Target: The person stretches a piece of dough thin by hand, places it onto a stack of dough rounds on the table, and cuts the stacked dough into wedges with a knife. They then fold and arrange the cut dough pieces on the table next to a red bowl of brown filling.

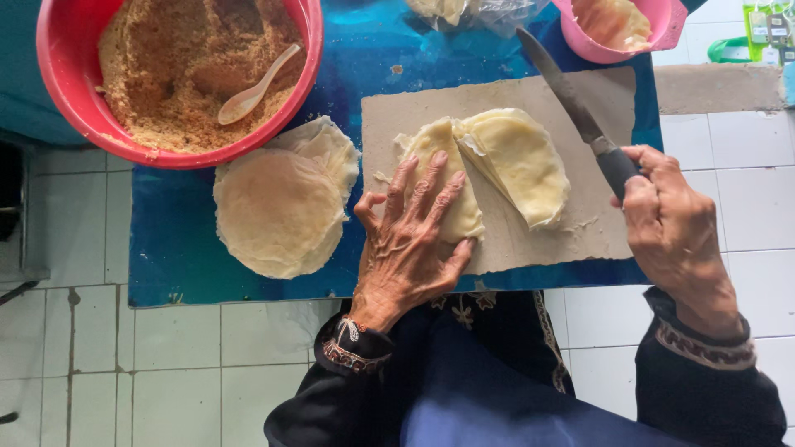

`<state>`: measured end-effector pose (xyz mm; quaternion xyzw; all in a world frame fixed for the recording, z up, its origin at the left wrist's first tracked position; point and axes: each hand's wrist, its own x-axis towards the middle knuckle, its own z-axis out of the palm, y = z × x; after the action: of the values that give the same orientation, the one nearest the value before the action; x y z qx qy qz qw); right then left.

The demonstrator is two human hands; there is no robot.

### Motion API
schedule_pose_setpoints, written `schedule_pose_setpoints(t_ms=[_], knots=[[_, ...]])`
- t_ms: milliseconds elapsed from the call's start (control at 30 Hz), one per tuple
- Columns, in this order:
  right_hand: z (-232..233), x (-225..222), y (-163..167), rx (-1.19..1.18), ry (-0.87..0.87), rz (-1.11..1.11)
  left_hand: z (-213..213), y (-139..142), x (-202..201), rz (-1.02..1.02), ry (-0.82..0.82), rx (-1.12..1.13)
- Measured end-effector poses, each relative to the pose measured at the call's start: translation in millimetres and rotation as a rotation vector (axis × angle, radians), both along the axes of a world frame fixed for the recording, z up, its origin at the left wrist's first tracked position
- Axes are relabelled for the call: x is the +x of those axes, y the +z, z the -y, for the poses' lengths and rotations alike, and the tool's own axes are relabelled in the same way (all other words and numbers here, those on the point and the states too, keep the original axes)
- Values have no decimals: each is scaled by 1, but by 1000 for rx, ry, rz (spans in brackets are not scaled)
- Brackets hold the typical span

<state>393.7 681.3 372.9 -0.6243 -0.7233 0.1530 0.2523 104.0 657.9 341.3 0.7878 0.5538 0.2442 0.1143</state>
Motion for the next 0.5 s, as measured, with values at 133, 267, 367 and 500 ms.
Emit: schedule_pose_setpoints(t_ms=[133,267,367,500], knots=[[43,-18,6,-139,55,-311,0,-2,0,-7,-1,1],[65,-50,-7,-162,6,-209,1,-2,0,-9,3,18],[69,-65,-10,-25,94,-188,2,-1,0,4,6,33],[68,-75,-5,-73,62,-148,2,1,-1,4,1,19]])
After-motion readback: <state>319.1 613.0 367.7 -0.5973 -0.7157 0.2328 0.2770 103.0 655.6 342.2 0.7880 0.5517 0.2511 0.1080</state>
